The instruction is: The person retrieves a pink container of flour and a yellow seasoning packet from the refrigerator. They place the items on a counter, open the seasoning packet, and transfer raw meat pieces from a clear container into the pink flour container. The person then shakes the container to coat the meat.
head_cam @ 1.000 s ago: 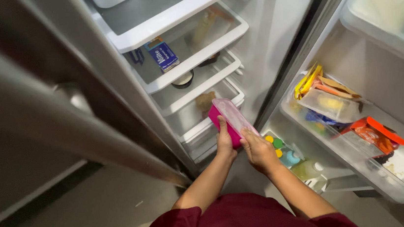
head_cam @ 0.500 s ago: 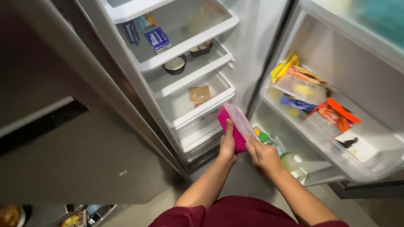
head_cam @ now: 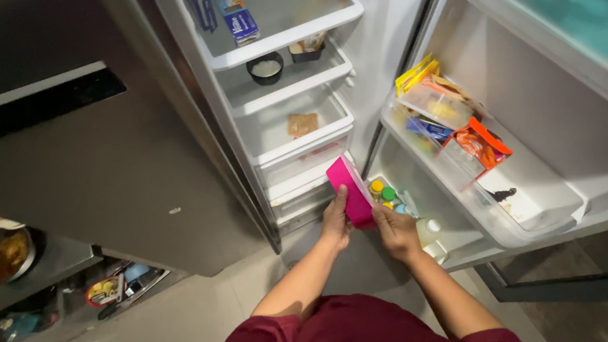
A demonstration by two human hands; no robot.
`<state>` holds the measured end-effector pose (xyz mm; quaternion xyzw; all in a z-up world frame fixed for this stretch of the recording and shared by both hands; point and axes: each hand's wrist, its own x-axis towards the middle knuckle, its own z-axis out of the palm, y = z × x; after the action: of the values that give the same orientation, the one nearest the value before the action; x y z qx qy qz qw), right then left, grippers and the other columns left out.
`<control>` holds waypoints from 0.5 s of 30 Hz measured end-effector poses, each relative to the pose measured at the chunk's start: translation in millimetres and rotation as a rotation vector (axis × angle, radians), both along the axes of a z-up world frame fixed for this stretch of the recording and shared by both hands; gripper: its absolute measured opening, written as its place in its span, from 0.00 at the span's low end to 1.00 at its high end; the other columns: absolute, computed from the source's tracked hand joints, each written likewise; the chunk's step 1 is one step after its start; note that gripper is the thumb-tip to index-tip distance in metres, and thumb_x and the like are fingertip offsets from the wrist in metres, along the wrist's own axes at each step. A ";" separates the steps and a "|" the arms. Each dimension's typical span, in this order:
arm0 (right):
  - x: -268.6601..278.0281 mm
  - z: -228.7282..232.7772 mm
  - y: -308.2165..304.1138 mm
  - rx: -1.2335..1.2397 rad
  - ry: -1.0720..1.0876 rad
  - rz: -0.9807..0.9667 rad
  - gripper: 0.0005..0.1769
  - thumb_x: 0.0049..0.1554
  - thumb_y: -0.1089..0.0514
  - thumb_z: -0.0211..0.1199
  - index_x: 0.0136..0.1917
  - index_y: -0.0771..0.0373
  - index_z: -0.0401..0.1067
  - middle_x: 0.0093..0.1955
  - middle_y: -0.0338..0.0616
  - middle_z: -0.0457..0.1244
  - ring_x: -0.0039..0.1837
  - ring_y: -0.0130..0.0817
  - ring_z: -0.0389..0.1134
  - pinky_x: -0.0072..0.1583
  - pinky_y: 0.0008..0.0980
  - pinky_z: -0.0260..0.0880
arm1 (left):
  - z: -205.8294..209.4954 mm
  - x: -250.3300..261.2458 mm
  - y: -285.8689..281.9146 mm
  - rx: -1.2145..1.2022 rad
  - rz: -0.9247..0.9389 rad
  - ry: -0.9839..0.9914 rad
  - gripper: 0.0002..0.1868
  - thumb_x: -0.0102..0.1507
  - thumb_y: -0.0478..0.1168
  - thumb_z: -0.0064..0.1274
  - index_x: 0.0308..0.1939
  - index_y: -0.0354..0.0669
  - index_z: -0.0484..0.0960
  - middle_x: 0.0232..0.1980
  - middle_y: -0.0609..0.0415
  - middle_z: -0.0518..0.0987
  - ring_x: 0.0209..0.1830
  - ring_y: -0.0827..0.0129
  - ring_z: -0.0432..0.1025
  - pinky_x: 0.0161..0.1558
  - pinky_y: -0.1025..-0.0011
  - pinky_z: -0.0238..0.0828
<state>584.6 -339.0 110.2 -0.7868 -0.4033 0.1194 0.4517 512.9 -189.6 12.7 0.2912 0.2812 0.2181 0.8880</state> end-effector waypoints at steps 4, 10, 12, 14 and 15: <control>-2.3 16.1 -0.8 0.055 -0.027 0.020 0.19 0.65 0.47 0.53 0.57 0.61 0.78 0.39 0.57 0.69 0.41 0.41 0.74 0.45 0.35 0.70 | 21.4 -6.7 -0.3 0.017 -0.023 -0.032 0.38 0.60 0.67 0.59 0.63 0.43 0.75 0.48 0.55 0.81 0.42 0.69 0.77 0.44 0.64 0.77; 4.4 27.4 14.9 0.066 -0.130 -0.054 0.18 0.66 0.46 0.56 0.56 0.60 0.79 0.42 0.54 0.70 0.43 0.46 0.74 0.46 0.37 0.72 | 52.7 2.4 11.7 -0.055 -0.064 -0.184 0.36 0.62 0.64 0.55 0.64 0.43 0.73 0.55 0.52 0.81 0.53 0.64 0.78 0.55 0.60 0.79; 2.2 32.9 24.6 0.082 -0.341 -0.077 0.19 0.66 0.46 0.56 0.60 0.58 0.77 0.48 0.53 0.71 0.47 0.49 0.74 0.48 0.40 0.72 | 56.5 6.9 19.0 -0.087 -0.098 -0.247 0.36 0.65 0.65 0.52 0.65 0.41 0.72 0.56 0.50 0.79 0.54 0.63 0.77 0.56 0.59 0.78; 0.3 37.6 33.9 0.111 -0.452 -0.108 0.19 0.66 0.44 0.56 0.62 0.56 0.76 0.53 0.52 0.71 0.51 0.52 0.73 0.51 0.42 0.72 | 58.3 12.8 29.4 -0.036 -0.068 -0.268 0.36 0.66 0.64 0.52 0.66 0.41 0.71 0.56 0.50 0.79 0.55 0.62 0.76 0.56 0.59 0.77; -1.5 39.1 37.3 0.130 -0.454 -0.124 0.19 0.66 0.44 0.56 0.62 0.55 0.75 0.54 0.51 0.70 0.53 0.52 0.72 0.53 0.43 0.72 | 58.0 14.2 31.9 -0.015 -0.051 -0.279 0.36 0.66 0.64 0.52 0.66 0.40 0.71 0.57 0.49 0.79 0.55 0.62 0.76 0.56 0.58 0.77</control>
<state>583.1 -301.7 149.3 -0.7859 -0.4523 -0.1148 0.4056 527.1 -157.7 70.8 0.2586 0.1492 0.2315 0.9259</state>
